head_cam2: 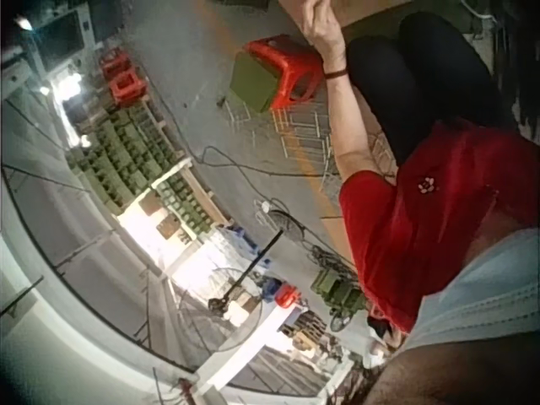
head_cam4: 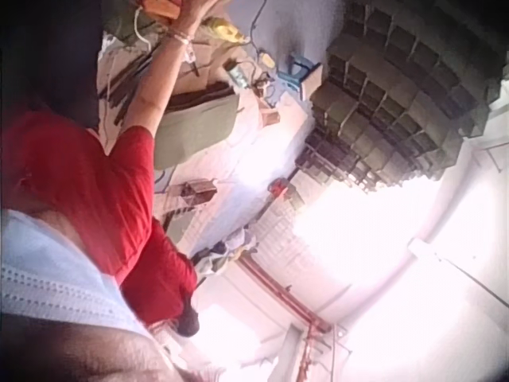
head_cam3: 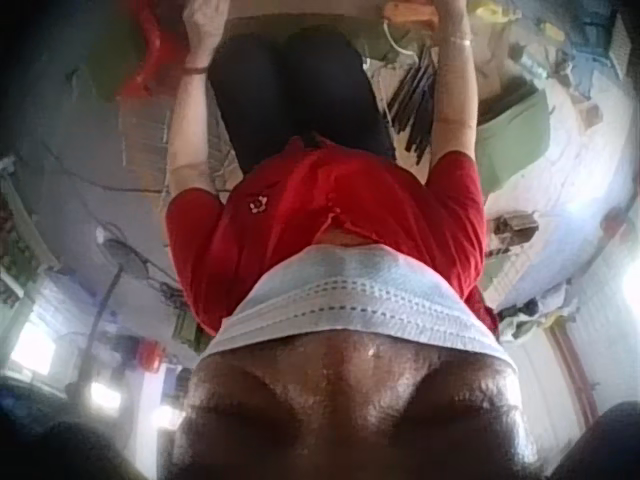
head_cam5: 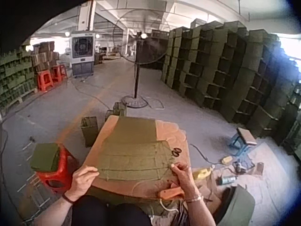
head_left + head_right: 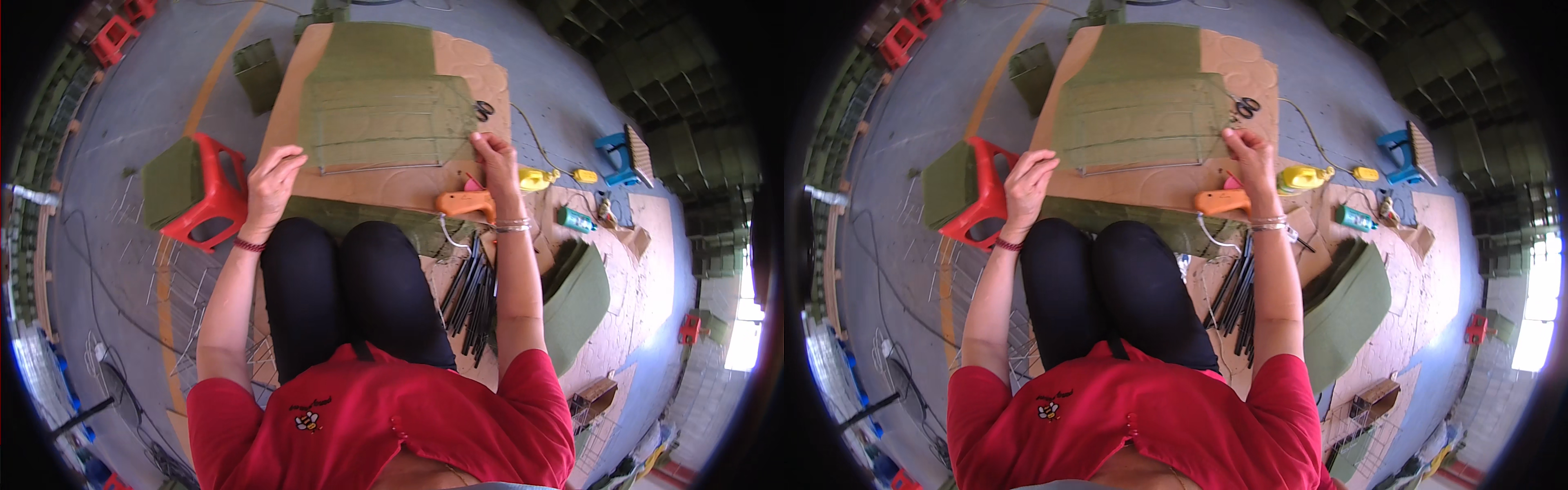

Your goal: The worker is attaching green fabric covers to wire frames using a hot glue gun to assemble storage bins or similar products.

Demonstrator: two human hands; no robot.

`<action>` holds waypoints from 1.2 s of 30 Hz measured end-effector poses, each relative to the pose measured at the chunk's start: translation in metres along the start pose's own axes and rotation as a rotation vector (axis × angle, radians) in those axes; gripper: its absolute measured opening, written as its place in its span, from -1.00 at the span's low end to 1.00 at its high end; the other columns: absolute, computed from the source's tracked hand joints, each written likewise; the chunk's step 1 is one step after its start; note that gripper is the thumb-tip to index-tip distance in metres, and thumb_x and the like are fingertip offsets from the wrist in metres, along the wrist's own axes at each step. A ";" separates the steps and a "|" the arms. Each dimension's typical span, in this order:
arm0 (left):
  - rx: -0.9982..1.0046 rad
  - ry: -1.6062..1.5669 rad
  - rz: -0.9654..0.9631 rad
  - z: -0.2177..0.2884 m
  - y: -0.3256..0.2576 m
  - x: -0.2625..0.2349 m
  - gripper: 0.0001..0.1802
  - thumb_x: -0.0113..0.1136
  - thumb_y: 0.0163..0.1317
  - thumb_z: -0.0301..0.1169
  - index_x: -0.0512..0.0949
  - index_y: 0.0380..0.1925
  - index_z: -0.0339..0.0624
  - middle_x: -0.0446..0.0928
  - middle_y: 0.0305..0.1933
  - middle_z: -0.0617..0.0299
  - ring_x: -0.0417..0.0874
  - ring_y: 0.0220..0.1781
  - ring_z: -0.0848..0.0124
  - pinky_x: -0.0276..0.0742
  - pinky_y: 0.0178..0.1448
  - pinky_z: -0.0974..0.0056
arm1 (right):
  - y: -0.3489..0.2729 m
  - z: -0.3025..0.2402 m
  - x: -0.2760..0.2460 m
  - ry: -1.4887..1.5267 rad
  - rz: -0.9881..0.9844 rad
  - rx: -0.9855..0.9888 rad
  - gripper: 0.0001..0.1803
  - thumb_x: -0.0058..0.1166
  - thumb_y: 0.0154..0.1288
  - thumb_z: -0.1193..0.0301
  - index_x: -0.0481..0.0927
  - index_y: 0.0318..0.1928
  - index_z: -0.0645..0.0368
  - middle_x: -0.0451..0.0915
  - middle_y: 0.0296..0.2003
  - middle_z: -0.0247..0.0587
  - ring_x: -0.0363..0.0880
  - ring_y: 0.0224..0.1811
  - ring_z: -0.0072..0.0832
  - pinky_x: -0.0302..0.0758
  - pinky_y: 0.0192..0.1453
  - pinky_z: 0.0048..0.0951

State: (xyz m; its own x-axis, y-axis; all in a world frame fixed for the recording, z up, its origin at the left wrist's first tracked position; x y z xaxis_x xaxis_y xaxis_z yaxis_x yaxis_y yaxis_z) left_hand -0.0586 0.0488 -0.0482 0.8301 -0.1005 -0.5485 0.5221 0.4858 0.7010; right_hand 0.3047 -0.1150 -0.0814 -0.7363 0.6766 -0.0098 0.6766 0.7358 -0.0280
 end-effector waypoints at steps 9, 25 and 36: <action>-0.028 -0.019 0.030 -0.005 -0.003 0.000 -0.77 0.27 0.04 -0.77 0.65 -0.27 -0.34 0.62 -0.14 0.12 0.67 -0.11 0.29 0.61 -0.03 0.31 | -0.002 0.000 0.003 0.054 -0.069 0.002 -0.81 0.26 0.34 0.30 0.65 -0.35 0.14 0.41 -0.55 -0.60 0.23 -0.53 -0.79 0.17 -0.45 -0.69; -0.033 -0.032 -0.040 -0.004 -0.003 0.003 -0.75 0.27 0.05 -0.76 0.66 -0.25 -0.32 0.61 -0.13 0.14 0.67 -0.11 0.30 0.62 -0.05 0.31 | -0.002 0.007 0.000 0.196 -0.006 0.054 -0.71 0.13 0.43 0.19 0.64 -0.30 0.15 0.44 -0.51 -0.51 0.31 -0.47 -0.74 0.25 -0.36 -0.67; -0.014 -0.007 -0.016 -0.002 -0.002 0.002 -0.76 0.30 0.05 -0.73 0.66 -0.25 -0.28 0.62 -0.13 0.13 0.70 -0.16 0.27 0.64 -0.08 0.29 | -0.013 0.008 -0.001 0.120 -0.061 0.001 -0.86 0.25 0.32 0.37 0.64 -0.34 0.15 0.48 -0.50 -0.55 0.33 -0.45 -0.76 0.28 -0.33 -0.68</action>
State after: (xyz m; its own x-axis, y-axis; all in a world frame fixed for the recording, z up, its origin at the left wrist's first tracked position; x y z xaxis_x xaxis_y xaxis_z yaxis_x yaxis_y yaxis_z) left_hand -0.0583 0.0489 -0.0515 0.8229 -0.1148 -0.5565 0.5327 0.4965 0.6853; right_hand 0.2969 -0.1257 -0.0886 -0.7690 0.6294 0.1114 0.6309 0.7754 -0.0258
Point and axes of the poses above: each hand's wrist, its own y-axis towards the middle knuckle, its own x-axis out of the palm, z = x × y, the point moved 4 cm from there along y, towards the middle knuckle
